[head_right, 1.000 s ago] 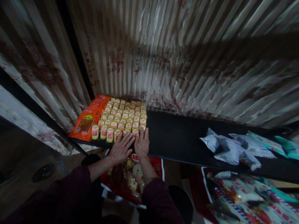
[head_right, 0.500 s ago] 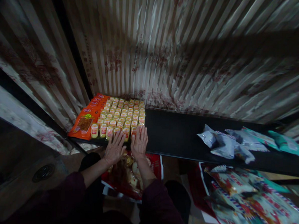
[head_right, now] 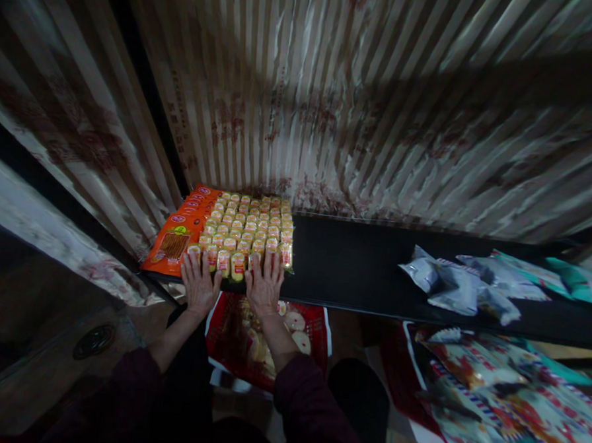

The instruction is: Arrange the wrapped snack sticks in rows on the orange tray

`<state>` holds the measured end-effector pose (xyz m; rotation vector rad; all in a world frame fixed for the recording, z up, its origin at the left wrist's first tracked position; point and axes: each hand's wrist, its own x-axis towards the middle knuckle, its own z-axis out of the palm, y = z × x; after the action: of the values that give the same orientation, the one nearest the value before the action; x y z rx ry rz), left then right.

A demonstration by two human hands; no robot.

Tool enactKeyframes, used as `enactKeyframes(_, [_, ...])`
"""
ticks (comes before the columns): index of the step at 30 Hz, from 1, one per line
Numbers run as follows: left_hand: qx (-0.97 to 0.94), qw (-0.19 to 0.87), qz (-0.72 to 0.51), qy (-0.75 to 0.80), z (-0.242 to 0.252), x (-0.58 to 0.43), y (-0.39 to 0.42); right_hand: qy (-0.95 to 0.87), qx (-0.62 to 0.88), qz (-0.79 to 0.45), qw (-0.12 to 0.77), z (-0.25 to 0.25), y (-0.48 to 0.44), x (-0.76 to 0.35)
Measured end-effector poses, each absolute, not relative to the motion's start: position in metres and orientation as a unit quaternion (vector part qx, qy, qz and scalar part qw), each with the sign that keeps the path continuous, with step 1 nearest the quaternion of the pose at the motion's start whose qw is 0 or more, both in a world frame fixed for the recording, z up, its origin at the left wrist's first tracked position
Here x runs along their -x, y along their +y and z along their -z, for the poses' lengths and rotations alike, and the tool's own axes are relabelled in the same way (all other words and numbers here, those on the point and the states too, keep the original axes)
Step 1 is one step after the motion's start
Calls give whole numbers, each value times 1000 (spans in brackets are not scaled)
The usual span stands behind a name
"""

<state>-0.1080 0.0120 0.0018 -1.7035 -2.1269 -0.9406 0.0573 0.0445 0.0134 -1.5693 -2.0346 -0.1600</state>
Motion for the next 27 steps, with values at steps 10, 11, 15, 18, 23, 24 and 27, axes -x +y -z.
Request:
enactKeyframes(10, [618, 117, 297, -718, 1, 108, 16, -767, 583, 62, 261, -6, 49, -56])
enactKeyframes(11, [621, 120, 293, -717, 1, 109, 16, -768, 583, 62, 259, -6, 49, -56])
enactKeyframes(15, [621, 124, 284, -719, 1, 113, 17, -770, 583, 62, 253, -6, 49, -56])
enactKeyframes(18, [628, 125, 277, -716, -1, 114, 17, -771, 581, 62, 252, -6, 48, -56])
enactKeyframes(23, [641, 125, 272, -707, -4, 113, 17, -772, 578, 63, 257, -5, 48, -56])
enactKeyframes(24, [643, 126, 273, -705, -3, 113, 17, -772, 578, 64, 258, -5, 48, -57])
enactKeyframes(27, [650, 132, 281, -694, -1, 113, 18, -774, 574, 66, 258, -4, 48, -57])
